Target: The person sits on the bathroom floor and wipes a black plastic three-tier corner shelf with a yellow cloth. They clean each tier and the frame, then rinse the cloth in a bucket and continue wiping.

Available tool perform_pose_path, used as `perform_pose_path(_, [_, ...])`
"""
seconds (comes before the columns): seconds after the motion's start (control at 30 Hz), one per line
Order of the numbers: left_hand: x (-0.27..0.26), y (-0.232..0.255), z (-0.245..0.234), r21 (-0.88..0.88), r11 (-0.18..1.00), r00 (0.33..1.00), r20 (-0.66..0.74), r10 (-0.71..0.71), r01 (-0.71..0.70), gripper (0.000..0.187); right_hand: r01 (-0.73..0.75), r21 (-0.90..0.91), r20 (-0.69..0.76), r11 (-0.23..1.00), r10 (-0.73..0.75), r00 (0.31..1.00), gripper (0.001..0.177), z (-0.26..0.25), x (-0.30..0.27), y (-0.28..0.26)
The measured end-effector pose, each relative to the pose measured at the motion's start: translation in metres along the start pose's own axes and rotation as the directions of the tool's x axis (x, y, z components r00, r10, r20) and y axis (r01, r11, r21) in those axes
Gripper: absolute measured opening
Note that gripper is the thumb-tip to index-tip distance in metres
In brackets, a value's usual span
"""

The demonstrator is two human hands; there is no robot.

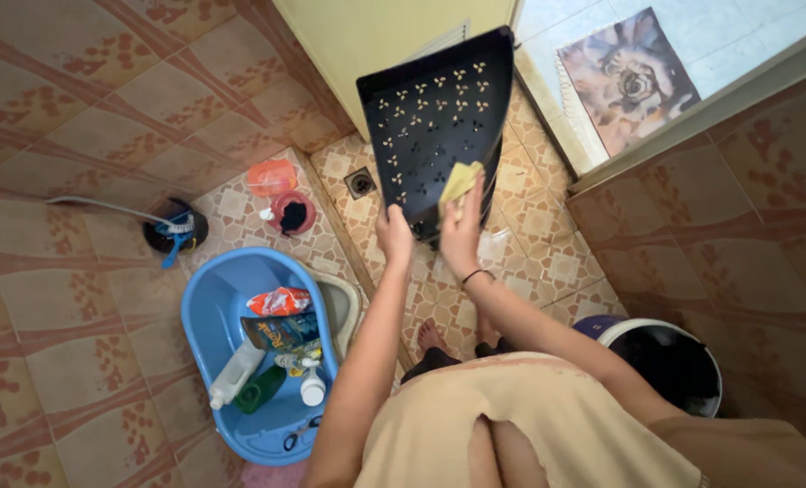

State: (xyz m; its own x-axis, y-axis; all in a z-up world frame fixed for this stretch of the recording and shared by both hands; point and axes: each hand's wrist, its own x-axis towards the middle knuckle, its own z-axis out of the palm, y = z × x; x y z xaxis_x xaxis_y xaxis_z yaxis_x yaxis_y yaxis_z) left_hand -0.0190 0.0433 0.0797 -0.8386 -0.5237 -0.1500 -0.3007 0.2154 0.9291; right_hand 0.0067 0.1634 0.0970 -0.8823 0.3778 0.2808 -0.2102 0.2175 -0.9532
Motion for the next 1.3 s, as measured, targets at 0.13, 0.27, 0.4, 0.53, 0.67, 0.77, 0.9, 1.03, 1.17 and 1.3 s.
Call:
perform_pose_path(0.13, [0.012, 0.013, 0.015, -0.189, 0.973, 0.977, 0.143, 0.158, -0.130, 0.048, 0.052, -0.075, 0.119, 0.996, -0.043, 0.992, 0.062, 0.022, -0.041, 0.006])
perform_pose_path(0.27, [0.030, 0.014, 0.022, -0.183, 0.982, 0.964, 0.251, 0.083, -0.037, 0.048, -0.348, 0.083, 0.409, 0.934, 0.286, 0.866, 0.046, 0.017, -0.051, 0.026])
perform_pose_path(0.4, [0.042, -0.002, 0.029, -0.249, 0.968, 0.988, 0.136, 0.068, -0.032, 0.053, -0.445, 0.107, 0.325, 0.889, 0.392, 0.861, 0.033, -0.023, -0.033, 0.058])
perform_pose_path(0.53, [0.056, -0.026, 0.024, -0.034, 0.990, 0.989, 0.048, 0.142, -0.140, 0.056, -0.535, 0.238, 0.256, 0.811, 0.479, 0.840, 0.029, -0.062, -0.021, 0.085])
perform_pose_path(0.67, [0.062, -0.046, 0.010, 0.045, 0.933, 0.933, 0.066, 0.353, -0.356, 0.055, -0.551, 0.335, 0.292, 0.764, 0.472, 0.832, 0.024, -0.080, -0.036, 0.081])
perform_pose_path(0.77, [0.072, -0.050, -0.007, -0.011, 0.965, 0.955, 0.140, 0.262, -0.263, 0.045, -0.661, 0.557, 0.363, 0.503, 0.568, 0.739, 0.023, -0.089, -0.041, 0.059])
perform_pose_path(0.9, [0.081, -0.055, -0.033, -0.103, 0.959, 0.920, 0.274, 0.281, -0.262, 0.030, -0.677, 0.596, 0.420, 0.431, 0.552, 0.721, 0.025, -0.103, -0.036, 0.026])
perform_pose_path(1.03, [0.087, -0.062, -0.044, -0.133, 0.972, 0.897, 0.377, 0.230, -0.194, 0.029, -0.612, 0.543, 0.356, 0.574, 0.503, 0.787, 0.016, -0.116, -0.033, 0.011])
perform_pose_path(1.17, [0.082, -0.059, -0.054, -0.127, 0.963, 0.831, 0.487, 0.269, -0.237, 0.029, -0.542, 0.546, 0.278, 0.639, 0.472, 0.837, 0.005, -0.132, -0.036, 0.001])
perform_pose_path(1.3, [0.057, -0.016, -0.076, -0.048, 0.955, 0.813, 0.513, 0.274, -0.291, 0.032, -0.500, 0.545, 0.254, 0.673, 0.436, 0.863, 0.005, -0.153, -0.043, -0.018])
